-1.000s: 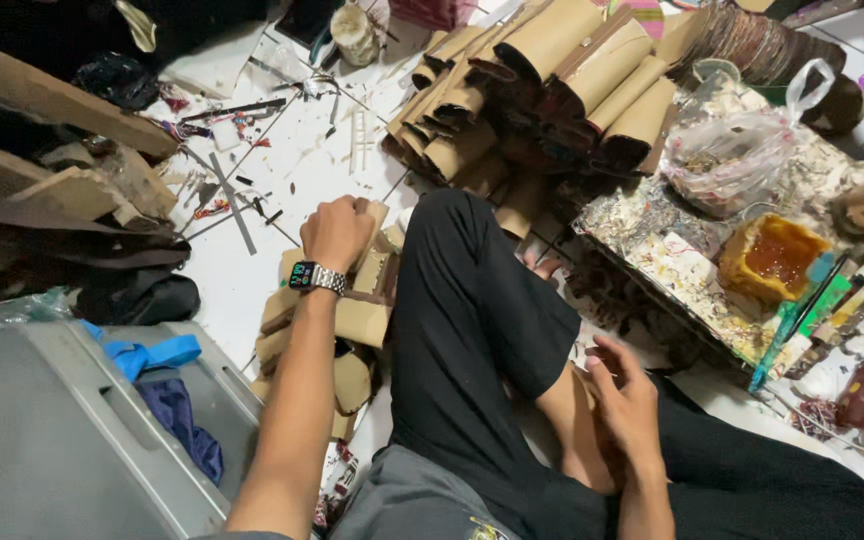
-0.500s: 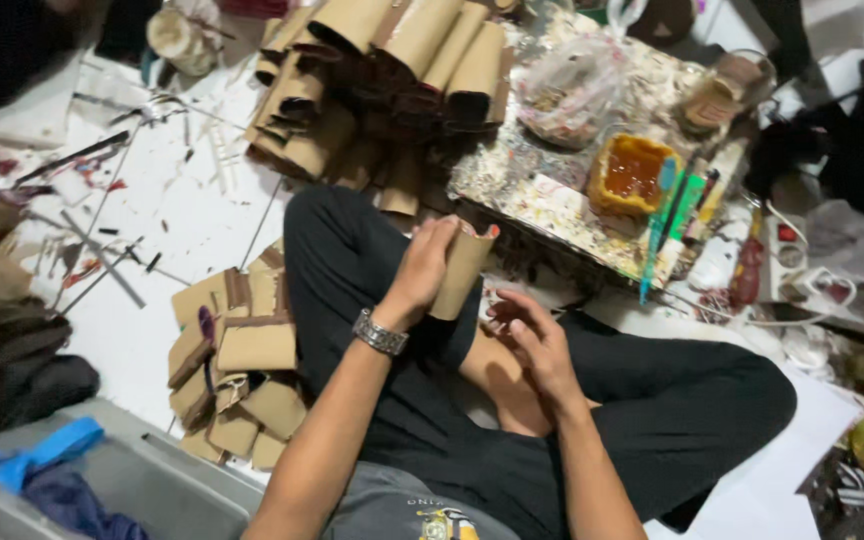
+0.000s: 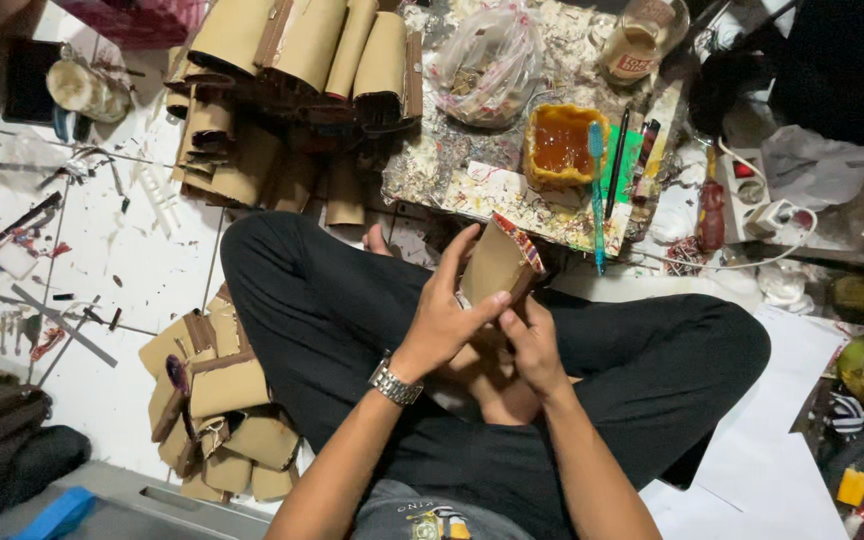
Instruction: The person sits on the floor and assembles cylindrical cardboard craft items. They apply a brown adhesive to the edges of the cardboard using a toothbrush and then attach small decorative pieces to the edges.
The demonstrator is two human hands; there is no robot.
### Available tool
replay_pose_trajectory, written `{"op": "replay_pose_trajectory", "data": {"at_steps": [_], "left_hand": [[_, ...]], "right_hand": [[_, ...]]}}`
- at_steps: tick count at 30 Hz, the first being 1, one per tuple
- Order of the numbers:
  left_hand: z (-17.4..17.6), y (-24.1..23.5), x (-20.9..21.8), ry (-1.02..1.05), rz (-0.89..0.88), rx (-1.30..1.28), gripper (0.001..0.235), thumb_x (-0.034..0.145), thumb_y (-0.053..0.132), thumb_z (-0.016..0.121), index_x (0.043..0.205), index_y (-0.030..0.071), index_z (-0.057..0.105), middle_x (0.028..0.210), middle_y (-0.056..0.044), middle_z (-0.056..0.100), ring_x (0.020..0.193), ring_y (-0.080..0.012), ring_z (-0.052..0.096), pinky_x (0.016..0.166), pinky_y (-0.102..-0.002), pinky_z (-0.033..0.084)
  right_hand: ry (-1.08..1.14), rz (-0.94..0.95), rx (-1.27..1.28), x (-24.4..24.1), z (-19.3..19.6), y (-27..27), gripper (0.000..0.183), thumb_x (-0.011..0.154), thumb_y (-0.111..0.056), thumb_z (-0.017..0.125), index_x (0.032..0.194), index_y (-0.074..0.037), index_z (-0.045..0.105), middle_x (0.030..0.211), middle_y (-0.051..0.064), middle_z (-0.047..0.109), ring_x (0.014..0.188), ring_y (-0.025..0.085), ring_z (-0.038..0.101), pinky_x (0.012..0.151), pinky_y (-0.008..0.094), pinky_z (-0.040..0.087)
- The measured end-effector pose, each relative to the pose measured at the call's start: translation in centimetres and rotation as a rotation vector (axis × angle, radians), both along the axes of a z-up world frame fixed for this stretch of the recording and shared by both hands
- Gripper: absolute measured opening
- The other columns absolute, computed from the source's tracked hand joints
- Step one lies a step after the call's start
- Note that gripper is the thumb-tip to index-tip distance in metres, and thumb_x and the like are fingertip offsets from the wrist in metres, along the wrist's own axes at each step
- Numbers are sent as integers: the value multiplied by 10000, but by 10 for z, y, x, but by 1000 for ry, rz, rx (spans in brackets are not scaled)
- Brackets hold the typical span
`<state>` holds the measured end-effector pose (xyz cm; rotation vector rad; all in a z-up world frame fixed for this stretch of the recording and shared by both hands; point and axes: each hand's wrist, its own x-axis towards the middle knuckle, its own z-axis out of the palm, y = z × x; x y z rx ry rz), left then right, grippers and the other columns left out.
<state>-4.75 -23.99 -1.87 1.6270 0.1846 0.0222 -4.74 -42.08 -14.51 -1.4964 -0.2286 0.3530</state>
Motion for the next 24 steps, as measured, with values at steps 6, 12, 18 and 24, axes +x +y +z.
{"op": "replay_pose_trajectory", "data": {"at_steps": [6,12,18,24], "left_hand": [[-20,17,5,-6,287,-61,426,941,93,688,1365,71,645,1230,-139,715,1059,-196,690,879,-362,592],[-65,16,-1,9,410,-313,468,960,67,673,1400,42,514,1086,-114,646,898,-169,689,707,-306,612],[-55,11,-8,-30,310,-354,482,899,57,703,1347,7,531,1179,-125,583,1053,-200,615,891,-364,567],[1,4,-9,-216,-99,-366,335,894,231,705,1098,8,560,1602,-268,359,1455,-441,426,1178,-570,348]], "right_hand": [[128,-185,234,-2,25,19,437,1061,-248,506,1414,11,524,1026,123,709,931,154,650,876,346,566],[130,-218,250,5,47,12,611,874,-251,640,1423,-1,544,1178,155,714,1042,167,653,928,338,533],[21,-154,193,8,73,17,635,890,-210,686,1458,36,546,1246,136,663,1051,166,627,924,344,544],[-14,-145,241,4,54,21,788,810,-241,821,1464,62,502,1244,176,647,1059,223,631,950,378,531]]}}
